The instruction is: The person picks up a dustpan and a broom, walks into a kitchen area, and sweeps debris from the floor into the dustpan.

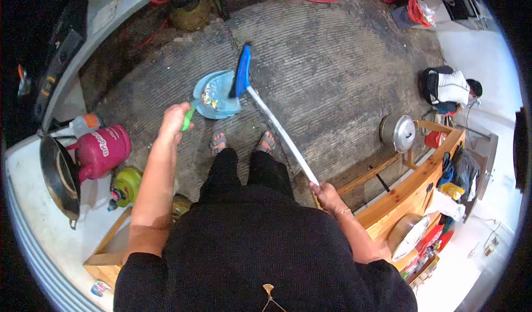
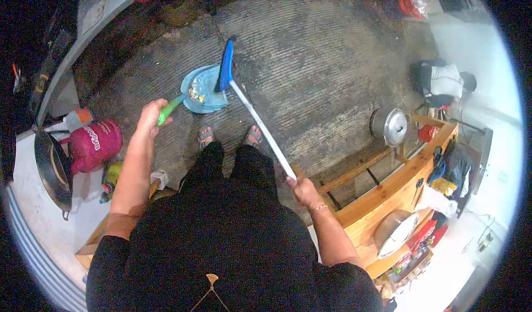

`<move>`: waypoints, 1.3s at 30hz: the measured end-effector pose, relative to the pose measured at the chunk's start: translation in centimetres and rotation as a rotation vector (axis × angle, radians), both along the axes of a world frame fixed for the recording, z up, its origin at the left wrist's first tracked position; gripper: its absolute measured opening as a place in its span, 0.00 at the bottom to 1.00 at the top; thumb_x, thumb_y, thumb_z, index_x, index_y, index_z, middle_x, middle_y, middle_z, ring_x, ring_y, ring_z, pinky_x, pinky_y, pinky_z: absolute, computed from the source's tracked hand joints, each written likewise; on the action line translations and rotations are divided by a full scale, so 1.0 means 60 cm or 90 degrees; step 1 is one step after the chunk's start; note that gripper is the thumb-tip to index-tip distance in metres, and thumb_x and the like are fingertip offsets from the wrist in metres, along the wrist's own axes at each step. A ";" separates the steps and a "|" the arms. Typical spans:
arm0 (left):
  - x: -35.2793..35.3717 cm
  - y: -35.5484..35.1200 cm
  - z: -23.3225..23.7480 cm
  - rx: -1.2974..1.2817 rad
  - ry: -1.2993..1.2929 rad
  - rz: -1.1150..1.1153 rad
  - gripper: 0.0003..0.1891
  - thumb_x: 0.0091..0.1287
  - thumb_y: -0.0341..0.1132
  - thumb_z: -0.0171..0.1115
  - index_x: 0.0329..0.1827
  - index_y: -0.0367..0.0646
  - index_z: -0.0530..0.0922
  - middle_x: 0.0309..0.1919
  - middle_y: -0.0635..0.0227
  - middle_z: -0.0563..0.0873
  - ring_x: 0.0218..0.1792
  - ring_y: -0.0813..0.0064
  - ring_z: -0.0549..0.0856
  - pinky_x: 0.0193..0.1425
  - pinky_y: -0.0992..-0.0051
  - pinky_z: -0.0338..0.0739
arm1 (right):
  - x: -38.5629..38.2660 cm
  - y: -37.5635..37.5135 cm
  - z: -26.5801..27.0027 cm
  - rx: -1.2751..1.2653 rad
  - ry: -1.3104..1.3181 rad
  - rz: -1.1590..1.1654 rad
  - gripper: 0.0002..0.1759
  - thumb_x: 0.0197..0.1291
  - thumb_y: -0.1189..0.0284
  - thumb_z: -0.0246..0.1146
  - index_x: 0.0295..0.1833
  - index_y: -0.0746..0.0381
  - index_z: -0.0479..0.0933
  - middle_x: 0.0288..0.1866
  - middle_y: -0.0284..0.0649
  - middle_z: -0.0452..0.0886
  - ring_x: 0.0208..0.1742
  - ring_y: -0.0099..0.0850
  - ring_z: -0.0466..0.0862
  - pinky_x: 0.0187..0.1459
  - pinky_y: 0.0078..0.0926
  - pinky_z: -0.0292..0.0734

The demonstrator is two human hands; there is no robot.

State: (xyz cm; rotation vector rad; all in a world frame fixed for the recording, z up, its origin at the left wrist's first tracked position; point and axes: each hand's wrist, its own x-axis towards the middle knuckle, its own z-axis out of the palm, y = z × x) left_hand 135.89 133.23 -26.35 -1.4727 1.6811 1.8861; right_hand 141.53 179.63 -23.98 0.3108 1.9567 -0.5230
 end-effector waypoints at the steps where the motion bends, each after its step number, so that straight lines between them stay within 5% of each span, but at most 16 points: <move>1: -0.003 -0.003 0.001 -0.001 0.002 -0.010 0.09 0.50 0.37 0.55 0.30 0.41 0.72 0.23 0.68 0.72 0.24 0.74 0.73 0.24 0.71 0.74 | 0.010 -0.003 -0.009 0.005 0.117 0.059 0.27 0.58 0.52 0.51 0.36 0.70 0.72 0.24 0.49 0.75 0.26 0.42 0.75 0.31 0.36 0.70; 5: 0.000 -0.022 -0.005 0.018 -0.015 -0.044 0.10 0.50 0.36 0.55 0.31 0.40 0.72 0.24 0.68 0.73 0.25 0.74 0.73 0.25 0.70 0.74 | 0.038 -0.033 -0.040 0.138 0.108 0.077 0.27 0.59 0.52 0.48 0.36 0.70 0.73 0.28 0.53 0.77 0.35 0.48 0.78 0.38 0.39 0.71; 6: 0.003 -0.026 -0.006 0.022 -0.010 -0.046 0.10 0.50 0.36 0.55 0.31 0.40 0.72 0.24 0.68 0.73 0.25 0.74 0.73 0.26 0.70 0.75 | 0.025 -0.078 -0.013 0.159 -0.071 -0.087 0.27 0.59 0.53 0.48 0.37 0.71 0.74 0.29 0.57 0.77 0.37 0.53 0.77 0.39 0.41 0.71; 9: -0.002 -0.031 0.007 0.025 -0.008 -0.067 0.11 0.51 0.36 0.55 0.33 0.39 0.73 0.25 0.67 0.73 0.25 0.74 0.73 0.27 0.69 0.76 | 0.101 -0.140 -0.045 0.058 0.149 0.040 0.24 0.57 0.55 0.50 0.29 0.69 0.73 0.28 0.57 0.75 0.33 0.52 0.77 0.35 0.41 0.72; 16: -0.006 -0.056 -0.019 0.079 -0.015 -0.162 0.10 0.51 0.35 0.54 0.34 0.40 0.73 0.25 0.67 0.73 0.26 0.72 0.74 0.26 0.68 0.76 | 0.134 -0.186 0.003 -0.036 0.132 0.007 0.23 0.53 0.56 0.57 0.32 0.70 0.72 0.28 0.58 0.75 0.36 0.54 0.75 0.40 0.42 0.69; 23: -0.008 -0.154 0.015 0.139 -0.023 -0.172 0.12 0.54 0.31 0.52 0.40 0.37 0.71 0.32 0.63 0.73 0.31 0.67 0.76 0.29 0.66 0.79 | 0.216 -0.089 0.032 0.166 0.103 -0.077 0.19 0.52 0.61 0.58 0.35 0.70 0.73 0.33 0.57 0.77 0.39 0.51 0.77 0.41 0.39 0.71; 25: -0.015 -0.173 0.028 0.123 -0.044 -0.223 0.12 0.53 0.30 0.52 0.40 0.37 0.71 0.31 0.64 0.73 0.30 0.67 0.76 0.29 0.66 0.79 | 0.214 -0.087 0.037 0.158 -0.049 -0.201 0.20 0.48 0.61 0.59 0.32 0.71 0.75 0.29 0.57 0.77 0.37 0.47 0.79 0.39 0.37 0.71; 27: -0.021 -0.179 0.028 0.108 -0.067 -0.271 0.12 0.52 0.30 0.52 0.40 0.37 0.71 0.30 0.65 0.73 0.29 0.68 0.76 0.28 0.66 0.79 | 0.231 -0.084 -0.002 0.166 -0.030 -0.178 0.18 0.48 0.64 0.59 0.30 0.73 0.75 0.29 0.58 0.77 0.40 0.46 0.79 0.40 0.37 0.71; 29: -0.033 -0.178 0.024 0.069 -0.115 -0.391 0.17 0.49 0.26 0.50 0.44 0.35 0.69 0.35 0.60 0.73 0.32 0.65 0.77 0.28 0.65 0.80 | 0.201 -0.129 -0.011 0.051 -0.077 0.213 0.16 0.46 0.69 0.59 0.37 0.71 0.76 0.33 0.56 0.78 0.40 0.48 0.79 0.44 0.38 0.72; 31: -0.040 -0.169 -0.002 0.064 -0.112 -0.407 0.14 0.50 0.27 0.51 0.42 0.37 0.70 0.29 0.64 0.72 0.28 0.69 0.76 0.27 0.67 0.79 | 0.185 -0.191 -0.017 0.103 -0.023 -0.026 0.15 0.46 0.69 0.57 0.36 0.70 0.76 0.32 0.56 0.78 0.38 0.48 0.79 0.42 0.36 0.73; 34: -0.060 -0.144 -0.001 0.050 -0.098 -0.402 0.12 0.49 0.28 0.52 0.38 0.39 0.71 0.24 0.69 0.70 0.23 0.74 0.73 0.25 0.68 0.78 | 0.111 -0.246 0.018 0.039 -0.021 0.029 0.14 0.47 0.69 0.57 0.33 0.70 0.76 0.28 0.54 0.78 0.33 0.43 0.80 0.38 0.35 0.74; 36: -0.070 -0.140 -0.003 0.040 -0.102 -0.391 0.11 0.49 0.28 0.52 0.36 0.40 0.71 0.23 0.69 0.70 0.23 0.74 0.73 0.24 0.69 0.78 | 0.088 -0.251 0.030 -0.123 -0.103 -0.141 0.16 0.49 0.66 0.58 0.30 0.72 0.73 0.22 0.49 0.76 0.24 0.39 0.79 0.29 0.35 0.74; 39: -0.077 -0.144 -0.013 0.073 -0.119 -0.436 0.08 0.47 0.27 0.52 0.31 0.40 0.72 0.23 0.69 0.69 0.23 0.74 0.73 0.24 0.69 0.77 | 0.097 -0.233 0.055 -0.188 -0.112 -0.208 0.19 0.50 0.64 0.58 0.29 0.73 0.70 0.17 0.45 0.72 0.17 0.35 0.75 0.22 0.35 0.71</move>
